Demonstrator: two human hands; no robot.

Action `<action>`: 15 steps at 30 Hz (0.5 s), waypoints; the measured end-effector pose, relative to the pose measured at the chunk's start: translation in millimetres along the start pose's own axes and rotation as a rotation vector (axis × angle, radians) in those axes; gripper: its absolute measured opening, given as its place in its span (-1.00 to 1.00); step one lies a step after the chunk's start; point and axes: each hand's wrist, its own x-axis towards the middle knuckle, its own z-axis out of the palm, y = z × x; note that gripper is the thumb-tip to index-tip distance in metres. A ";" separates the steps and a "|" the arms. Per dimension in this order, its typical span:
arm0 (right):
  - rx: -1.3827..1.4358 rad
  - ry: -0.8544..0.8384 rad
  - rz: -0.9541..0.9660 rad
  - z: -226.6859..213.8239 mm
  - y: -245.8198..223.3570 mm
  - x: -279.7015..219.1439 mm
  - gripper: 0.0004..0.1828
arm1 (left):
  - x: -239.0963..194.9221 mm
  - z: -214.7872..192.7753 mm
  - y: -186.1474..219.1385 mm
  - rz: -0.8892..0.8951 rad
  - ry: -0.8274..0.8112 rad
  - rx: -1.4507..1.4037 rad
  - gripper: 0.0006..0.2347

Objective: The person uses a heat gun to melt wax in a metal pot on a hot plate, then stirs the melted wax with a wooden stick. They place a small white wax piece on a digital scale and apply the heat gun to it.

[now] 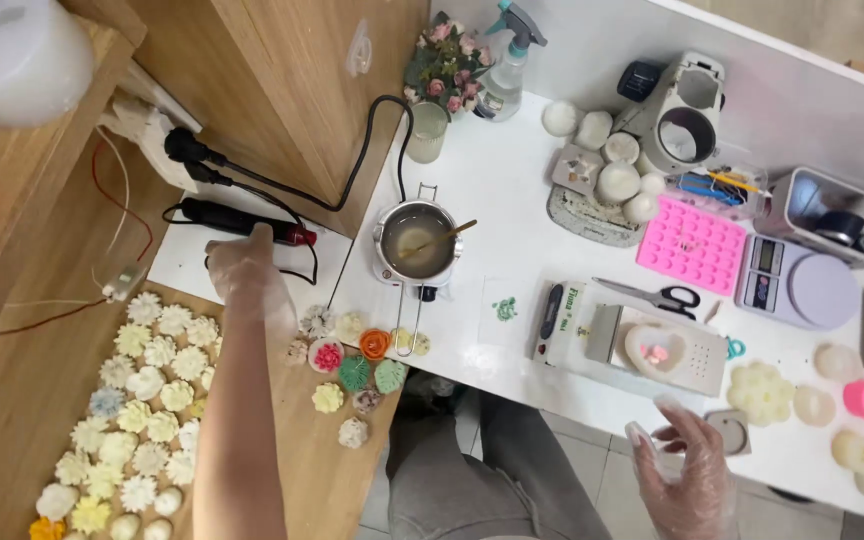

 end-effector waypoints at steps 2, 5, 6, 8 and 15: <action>0.021 -0.009 0.050 5.3 1.9 -37.9 -0.32 | 21.2 14.5 9.9 -0.039 0.007 0.042 -0.17; 0.018 -0.002 0.192 7.5 -0.2 -77.0 -0.36 | 65.6 51.4 10.5 0.056 -0.012 0.331 -0.23; -0.004 0.009 0.290 7.2 -1.1 -87.4 -0.41 | 81.6 67.6 9.6 0.192 -0.037 0.581 -0.38; 0.008 0.096 0.309 1.4 -12.7 -89.3 -0.45 | 10.1 25.9 48.6 0.261 -0.129 0.809 -0.37; -0.015 0.100 0.325 -14.8 -30.9 -91.4 -0.56 | 110.7 88.6 2.7 -0.075 0.208 -0.260 -0.39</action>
